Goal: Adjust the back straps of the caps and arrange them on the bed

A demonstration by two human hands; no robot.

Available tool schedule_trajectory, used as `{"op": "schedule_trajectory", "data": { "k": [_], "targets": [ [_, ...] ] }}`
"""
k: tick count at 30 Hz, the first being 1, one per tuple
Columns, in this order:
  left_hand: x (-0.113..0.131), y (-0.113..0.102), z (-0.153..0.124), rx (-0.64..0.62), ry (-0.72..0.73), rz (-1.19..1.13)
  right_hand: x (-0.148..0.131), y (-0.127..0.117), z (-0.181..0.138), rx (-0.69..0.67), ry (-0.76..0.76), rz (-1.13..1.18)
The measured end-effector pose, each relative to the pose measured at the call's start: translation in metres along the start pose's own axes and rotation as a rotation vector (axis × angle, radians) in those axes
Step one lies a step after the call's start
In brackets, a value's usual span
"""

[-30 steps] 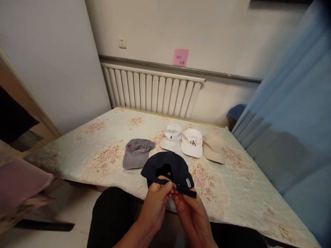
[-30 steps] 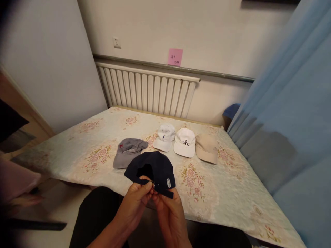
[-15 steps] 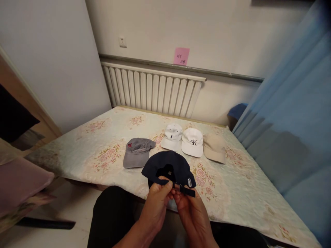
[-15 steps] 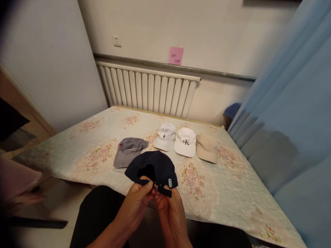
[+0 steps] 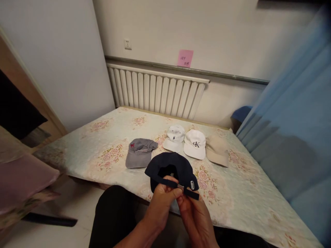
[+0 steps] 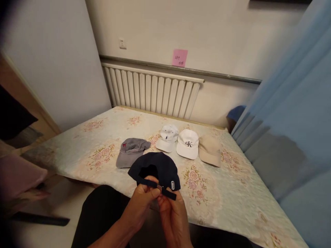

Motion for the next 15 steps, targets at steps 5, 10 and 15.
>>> {"op": "schedule_trajectory", "data": {
  "k": [5,10,15],
  "targets": [
    [-0.002,-0.002,0.0,0.064,0.018,0.04,0.004,-0.005,-0.001,0.04,0.011,-0.031],
    [-0.001,-0.006,-0.001,0.124,0.037,0.105,0.003,0.001,-0.002,-0.001,0.013,-0.013],
    [0.0,-0.005,0.0,0.057,0.049,0.131,0.0,0.01,-0.002,-0.079,0.002,-0.024]
  ]
}}
Point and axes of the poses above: each hand's wrist, its own z-axis towards the middle knuckle, its own y-axis out of the palm, x = y × z, the point moved 3 cm from there along z, towards the middle knuckle, and after that the axes turned 9 degrees about -y, right-handed, at the moved point
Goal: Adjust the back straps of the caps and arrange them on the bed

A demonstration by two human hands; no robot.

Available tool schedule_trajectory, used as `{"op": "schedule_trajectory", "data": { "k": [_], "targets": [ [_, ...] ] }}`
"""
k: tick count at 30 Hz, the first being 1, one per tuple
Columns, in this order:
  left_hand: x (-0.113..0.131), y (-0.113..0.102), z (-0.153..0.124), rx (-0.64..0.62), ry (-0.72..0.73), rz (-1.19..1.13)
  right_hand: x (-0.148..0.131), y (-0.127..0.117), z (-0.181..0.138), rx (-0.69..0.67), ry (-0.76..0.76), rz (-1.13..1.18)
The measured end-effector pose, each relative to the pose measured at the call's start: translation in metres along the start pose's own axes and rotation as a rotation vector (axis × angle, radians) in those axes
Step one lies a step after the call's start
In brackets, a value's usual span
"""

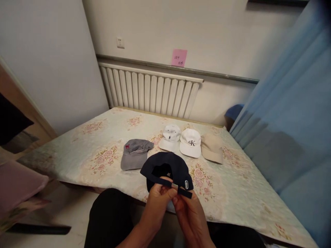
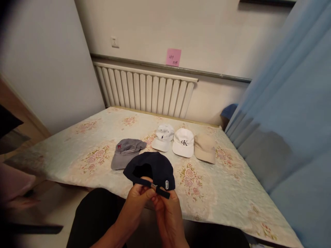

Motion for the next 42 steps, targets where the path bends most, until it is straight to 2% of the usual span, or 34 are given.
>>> {"op": "schedule_trajectory", "data": {
  "k": [16,36,42],
  "targets": [
    [0.003,0.002,0.003,-0.026,0.004,0.042,-0.001,0.0,-0.001,-0.053,-0.015,-0.039],
    [-0.005,-0.008,0.002,0.075,0.054,0.148,0.008,-0.003,-0.002,0.016,-0.013,-0.142],
    [-0.003,-0.007,0.002,0.072,0.045,0.103,0.008,-0.001,-0.002,0.002,-0.007,-0.163]
  ]
}}
Point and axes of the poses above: each hand's wrist, its own z-axis towards the middle knuckle, its own y-axis out of the palm, x = y × z, the point moved 3 cm from there along z, towards the middle knuckle, and after that the axes turned 9 degrees about -y, right-handed, at the moved point
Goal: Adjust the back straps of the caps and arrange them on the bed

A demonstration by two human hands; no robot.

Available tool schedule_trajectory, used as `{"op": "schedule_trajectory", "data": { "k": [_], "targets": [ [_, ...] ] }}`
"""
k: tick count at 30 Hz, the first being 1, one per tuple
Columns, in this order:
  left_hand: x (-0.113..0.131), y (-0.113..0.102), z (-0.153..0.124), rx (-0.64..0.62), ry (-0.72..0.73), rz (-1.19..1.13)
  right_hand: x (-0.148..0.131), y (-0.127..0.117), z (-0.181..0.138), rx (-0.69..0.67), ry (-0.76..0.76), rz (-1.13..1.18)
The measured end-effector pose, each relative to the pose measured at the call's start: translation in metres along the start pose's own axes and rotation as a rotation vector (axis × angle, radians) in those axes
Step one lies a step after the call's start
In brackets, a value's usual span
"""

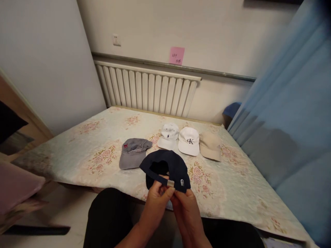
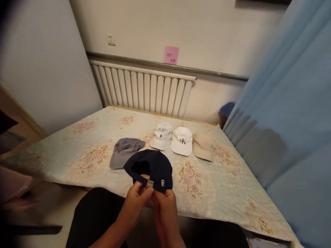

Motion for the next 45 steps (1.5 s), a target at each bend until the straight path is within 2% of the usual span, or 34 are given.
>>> {"op": "schedule_trajectory", "data": {
  "k": [9,13,18,24,31,45],
  "targets": [
    [0.0,0.002,0.001,-0.011,-0.054,-0.043,0.005,-0.002,0.002,0.04,-0.024,-0.036],
    [-0.003,0.004,0.002,-0.057,-0.058,-0.056,0.007,-0.003,0.003,0.024,-0.035,-0.066],
    [-0.009,0.001,0.004,0.028,-0.034,-0.059,0.017,-0.01,0.005,0.076,-0.031,-0.175],
    [-0.006,0.002,0.004,-0.067,-0.054,-0.07,0.014,-0.009,0.007,0.076,-0.031,-0.145],
    [-0.007,-0.002,0.01,-0.057,-0.076,-0.116,0.012,-0.008,0.007,0.054,0.007,-0.002],
    [0.004,0.009,0.004,-0.177,-0.131,-0.23,0.009,-0.008,0.009,0.058,-0.095,0.055]
  ]
}}
Point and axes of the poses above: each hand's wrist, its own z-axis towards the middle knuckle, its own y-axis out of the palm, x = y × z, the point moved 3 cm from there along z, towards the middle knuckle, and after that the axes turned 9 degrees about -y, right-handed, at the moved point
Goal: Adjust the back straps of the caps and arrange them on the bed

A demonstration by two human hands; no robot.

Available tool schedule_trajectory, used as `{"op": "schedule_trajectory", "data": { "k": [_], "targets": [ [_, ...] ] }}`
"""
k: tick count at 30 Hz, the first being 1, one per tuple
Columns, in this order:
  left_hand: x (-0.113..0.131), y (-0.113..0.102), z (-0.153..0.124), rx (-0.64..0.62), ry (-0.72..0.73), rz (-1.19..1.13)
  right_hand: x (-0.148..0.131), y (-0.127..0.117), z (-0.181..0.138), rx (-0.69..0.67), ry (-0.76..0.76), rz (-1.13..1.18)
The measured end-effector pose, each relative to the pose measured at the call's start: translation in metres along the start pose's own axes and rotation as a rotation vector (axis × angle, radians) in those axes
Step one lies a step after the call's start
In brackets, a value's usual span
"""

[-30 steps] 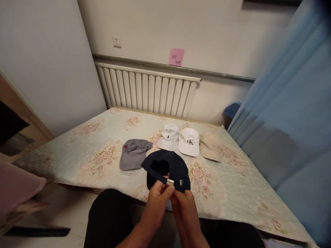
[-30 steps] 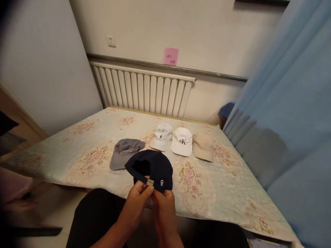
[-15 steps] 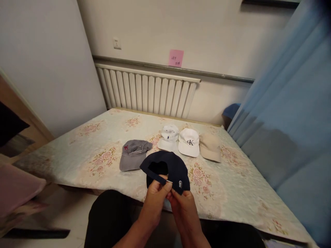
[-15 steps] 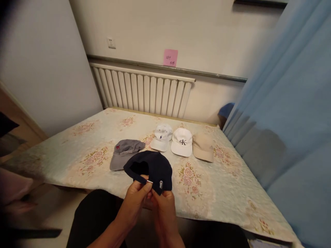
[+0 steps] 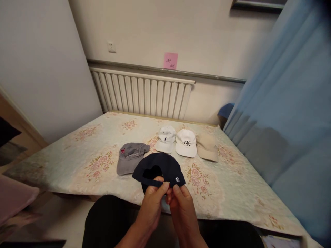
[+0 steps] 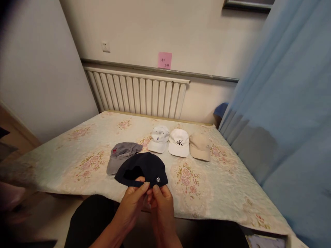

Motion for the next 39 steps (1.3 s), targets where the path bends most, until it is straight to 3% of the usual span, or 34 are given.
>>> {"op": "schedule_trajectory", "data": {
  "k": [6,11,14,18,24,34,39],
  "targets": [
    [-0.001,-0.003,0.003,0.034,-0.025,-0.108,-0.007,-0.004,0.0,0.009,0.034,0.125],
    [0.001,-0.009,0.006,0.069,-0.015,-0.16,-0.008,-0.006,0.003,0.101,0.194,0.304],
    [0.004,-0.01,0.006,0.017,-0.028,-0.152,-0.01,-0.004,0.003,0.071,0.26,0.343],
    [0.009,-0.009,0.005,-0.018,-0.036,-0.161,-0.011,0.0,0.001,-0.057,0.215,0.361],
    [0.01,-0.007,0.004,-0.043,-0.089,-0.195,-0.005,-0.001,0.005,-0.025,0.216,0.368],
    [0.017,-0.003,0.002,-0.138,-0.094,-0.177,-0.024,0.021,0.007,-0.134,0.181,0.163],
    [0.015,0.003,0.003,-0.182,-0.163,-0.192,-0.035,0.014,0.014,-0.109,0.118,0.026]
  ]
}}
Point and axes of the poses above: each hand's wrist, its own z-axis towards the middle knuckle, its own y-axis out of the palm, x = y × z, the point moved 3 cm from there along z, towards the middle knuckle, and after that the axes turned 9 degrees about -y, right-handed, at the moved point
